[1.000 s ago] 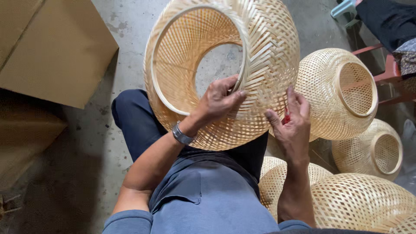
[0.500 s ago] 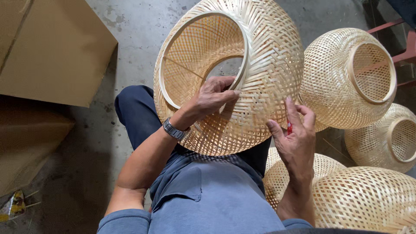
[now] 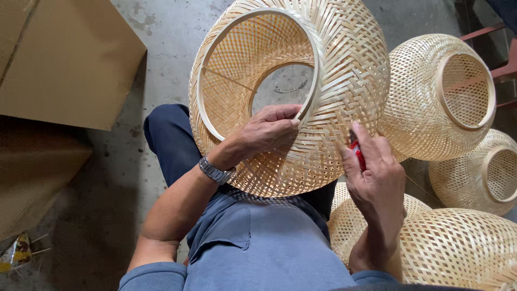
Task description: The person is weaving a large, round bamboo basket. They use a red-handled tool to tuck and secure the bamboo strips along the rim of the basket. The person rotates the basket periodically to continue the weaving process around the circumference.
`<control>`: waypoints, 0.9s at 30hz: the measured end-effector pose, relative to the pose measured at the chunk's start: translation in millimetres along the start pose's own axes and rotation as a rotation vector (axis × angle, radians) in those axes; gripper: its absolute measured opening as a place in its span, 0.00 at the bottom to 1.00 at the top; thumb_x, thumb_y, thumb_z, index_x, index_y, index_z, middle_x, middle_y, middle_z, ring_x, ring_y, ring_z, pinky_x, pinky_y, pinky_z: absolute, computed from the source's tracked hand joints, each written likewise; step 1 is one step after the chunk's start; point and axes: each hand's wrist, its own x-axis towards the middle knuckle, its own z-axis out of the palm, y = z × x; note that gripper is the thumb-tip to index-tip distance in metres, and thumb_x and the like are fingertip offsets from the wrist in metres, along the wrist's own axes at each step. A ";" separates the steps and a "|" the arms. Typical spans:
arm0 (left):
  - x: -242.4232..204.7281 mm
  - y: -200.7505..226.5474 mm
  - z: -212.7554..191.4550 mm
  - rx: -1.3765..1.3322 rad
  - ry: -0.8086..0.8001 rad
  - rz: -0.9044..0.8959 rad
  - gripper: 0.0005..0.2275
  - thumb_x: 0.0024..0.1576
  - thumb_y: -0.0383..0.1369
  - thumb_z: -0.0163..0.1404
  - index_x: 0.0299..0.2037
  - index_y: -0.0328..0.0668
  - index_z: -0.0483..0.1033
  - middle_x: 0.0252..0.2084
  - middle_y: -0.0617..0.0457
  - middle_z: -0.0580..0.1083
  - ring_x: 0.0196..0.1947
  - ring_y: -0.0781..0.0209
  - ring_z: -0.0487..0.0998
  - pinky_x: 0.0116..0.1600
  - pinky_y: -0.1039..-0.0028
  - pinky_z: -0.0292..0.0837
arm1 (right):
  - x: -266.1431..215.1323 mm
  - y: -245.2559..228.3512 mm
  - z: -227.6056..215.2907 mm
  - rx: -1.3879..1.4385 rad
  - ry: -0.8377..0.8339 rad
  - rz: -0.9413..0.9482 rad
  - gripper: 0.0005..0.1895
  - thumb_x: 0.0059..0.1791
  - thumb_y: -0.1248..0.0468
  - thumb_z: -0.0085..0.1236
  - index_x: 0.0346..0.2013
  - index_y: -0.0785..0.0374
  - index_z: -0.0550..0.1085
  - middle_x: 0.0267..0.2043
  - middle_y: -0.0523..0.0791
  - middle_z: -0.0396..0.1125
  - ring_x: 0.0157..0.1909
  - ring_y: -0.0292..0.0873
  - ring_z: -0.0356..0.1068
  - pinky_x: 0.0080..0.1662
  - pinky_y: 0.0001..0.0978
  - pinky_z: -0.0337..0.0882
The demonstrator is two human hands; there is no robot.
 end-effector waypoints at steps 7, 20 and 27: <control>-3.0 1.4 3.5 0.050 0.056 -0.016 0.20 0.69 0.31 0.43 0.69 0.27 0.63 0.35 0.64 0.66 0.31 0.76 0.62 0.36 0.83 0.60 | 2.2 -10.4 0.7 -0.035 -0.077 -0.075 0.29 0.49 0.53 0.65 0.61 0.63 0.74 0.34 0.48 0.67 0.27 0.43 0.69 0.30 0.39 0.70; -0.4 -10.9 -6.3 0.038 0.006 0.032 0.19 0.70 0.32 0.44 0.67 0.27 0.65 0.36 0.64 0.66 0.32 0.77 0.62 0.37 0.84 0.61 | 7.4 0.7 8.3 -0.121 0.053 0.013 0.16 0.58 0.63 0.57 0.59 0.67 0.73 0.41 0.49 0.68 0.29 0.41 0.68 0.29 0.32 0.70; -2.8 2.7 6.6 0.246 0.049 0.009 0.19 0.65 0.29 0.48 0.64 0.25 0.67 0.46 0.58 0.74 0.42 0.73 0.72 0.50 0.78 0.72 | 2.3 8.1 -6.0 -0.107 0.089 0.020 0.18 0.58 0.62 0.59 0.61 0.66 0.73 0.42 0.48 0.66 0.31 0.39 0.66 0.33 0.34 0.69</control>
